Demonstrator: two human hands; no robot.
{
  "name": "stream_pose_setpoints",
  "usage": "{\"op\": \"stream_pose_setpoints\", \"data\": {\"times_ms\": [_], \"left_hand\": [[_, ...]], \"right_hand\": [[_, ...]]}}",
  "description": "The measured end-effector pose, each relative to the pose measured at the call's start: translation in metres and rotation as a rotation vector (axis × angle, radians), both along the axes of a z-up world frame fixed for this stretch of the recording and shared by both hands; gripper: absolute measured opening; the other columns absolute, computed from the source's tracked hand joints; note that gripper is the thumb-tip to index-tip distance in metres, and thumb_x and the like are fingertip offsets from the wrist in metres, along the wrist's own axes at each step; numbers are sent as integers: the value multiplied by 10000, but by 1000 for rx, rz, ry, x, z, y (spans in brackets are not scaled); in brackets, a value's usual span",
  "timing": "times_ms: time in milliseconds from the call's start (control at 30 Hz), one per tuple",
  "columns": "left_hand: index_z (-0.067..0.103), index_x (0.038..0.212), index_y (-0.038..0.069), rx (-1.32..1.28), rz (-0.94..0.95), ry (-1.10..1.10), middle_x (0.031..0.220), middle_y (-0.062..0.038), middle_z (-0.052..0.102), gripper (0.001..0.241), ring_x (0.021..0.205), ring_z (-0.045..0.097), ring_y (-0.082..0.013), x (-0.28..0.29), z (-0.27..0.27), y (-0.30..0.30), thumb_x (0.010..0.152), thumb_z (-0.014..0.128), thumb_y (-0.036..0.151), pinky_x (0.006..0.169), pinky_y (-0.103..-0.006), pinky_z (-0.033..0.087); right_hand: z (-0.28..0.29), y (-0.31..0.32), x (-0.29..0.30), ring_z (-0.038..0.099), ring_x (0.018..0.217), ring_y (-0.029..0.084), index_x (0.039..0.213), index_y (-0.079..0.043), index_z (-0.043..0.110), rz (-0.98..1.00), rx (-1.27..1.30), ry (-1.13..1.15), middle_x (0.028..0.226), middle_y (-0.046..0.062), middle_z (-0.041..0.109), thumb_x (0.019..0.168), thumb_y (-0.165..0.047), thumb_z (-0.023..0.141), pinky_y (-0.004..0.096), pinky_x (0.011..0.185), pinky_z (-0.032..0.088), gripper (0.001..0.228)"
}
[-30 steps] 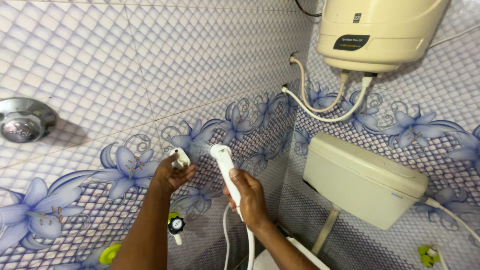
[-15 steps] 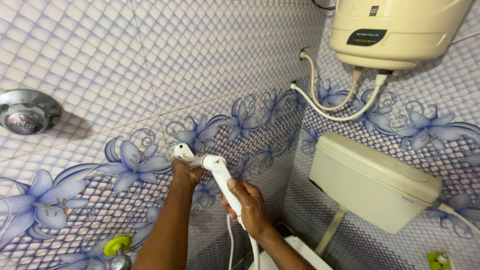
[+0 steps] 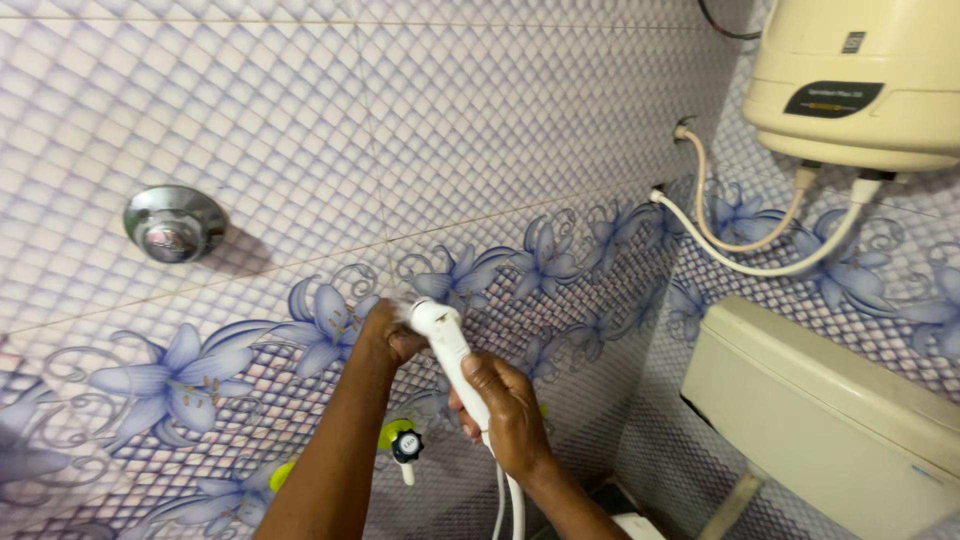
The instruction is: The person wipes the floral-patterned tiled bathroom wall with a sponge and then rinses the wall, a corner shelf, and a wall-mounted water heater using a handheld bidet sprayer.
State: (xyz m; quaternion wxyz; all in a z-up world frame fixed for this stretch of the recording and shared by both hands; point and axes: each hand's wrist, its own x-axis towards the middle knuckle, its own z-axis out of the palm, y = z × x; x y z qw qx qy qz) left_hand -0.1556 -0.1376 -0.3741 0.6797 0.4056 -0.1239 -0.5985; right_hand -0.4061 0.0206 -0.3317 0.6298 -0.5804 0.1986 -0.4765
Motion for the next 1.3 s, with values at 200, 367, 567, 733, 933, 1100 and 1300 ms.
{"op": "stream_pose_setpoints", "data": {"times_ms": [200, 367, 567, 733, 933, 1100, 1300], "left_hand": [[597, 1203, 13, -209, 7, -94, 1055, -124, 736, 305, 937, 716, -293, 49, 92, 67, 997, 428, 161, 761, -426, 570], [589, 1182, -4, -495, 101, -174, 974, -122, 697, 244, 861, 693, -266, 115, 128, 140, 1012, 508, 151, 784, -403, 596], [608, 992, -17, -333, 413, -186, 880, -116, 660, 138, 785, 642, -226, 161, 118, 205, 980, 504, 72, 851, -375, 592], [590, 913, -20, -315, 512, -98, 835, -140, 659, 186, 798, 688, -256, 163, 134, 221, 960, 459, 103, 855, -370, 597], [618, 1229, -22, -164, 846, -775, 1040, -172, 509, 343, 945, 467, -334, 128, 163, 209, 978, 539, 197, 862, -486, 385], [486, 1504, 10, 191, 907, -1795, 1635, -457, 130, 741, 1494, 100, -573, 45, 179, 193, 844, 711, 260, 1147, -680, 170], [775, 1092, 36, -76, 188, -2163, 1251, -201, 747, 291, 1194, 703, -382, -16, 219, 138, 954, 605, 229, 1351, -511, 294]], "right_hand": [[31, 26, 52, 488, 524, 58, 963, -40, 629, 222, -130, -47, 743, 26, 605, 1025, -464, 553, 227, 459, 396, 435], [71, 43, 94, 494, 523, 58, 1025, -39, 640, 293, -163, -121, 738, 20, 599, 999, -487, 565, 227, 450, 395, 456], [88, 50, 109, 505, 520, 61, 1040, -20, 638, 297, -236, -125, 733, 20, 596, 994, -520, 555, 224, 438, 414, 509], [82, 52, 106, 516, 533, 68, 1013, -23, 629, 277, -269, -168, 747, 38, 613, 1018, -494, 556, 221, 458, 420, 477], [74, 44, 74, 512, 543, 73, 992, -9, 626, 119, -277, -165, 747, 46, 601, 1047, -455, 559, 238, 469, 442, 454], [83, 45, 54, 522, 523, 71, 1029, -25, 647, 54, -223, -169, 747, 35, 625, 1012, -448, 536, 233, 447, 434, 438], [90, 43, 47, 526, 499, 71, 955, -34, 670, -137, -189, -88, 717, 23, 631, 992, -435, 553, 236, 442, 427, 419]]}}
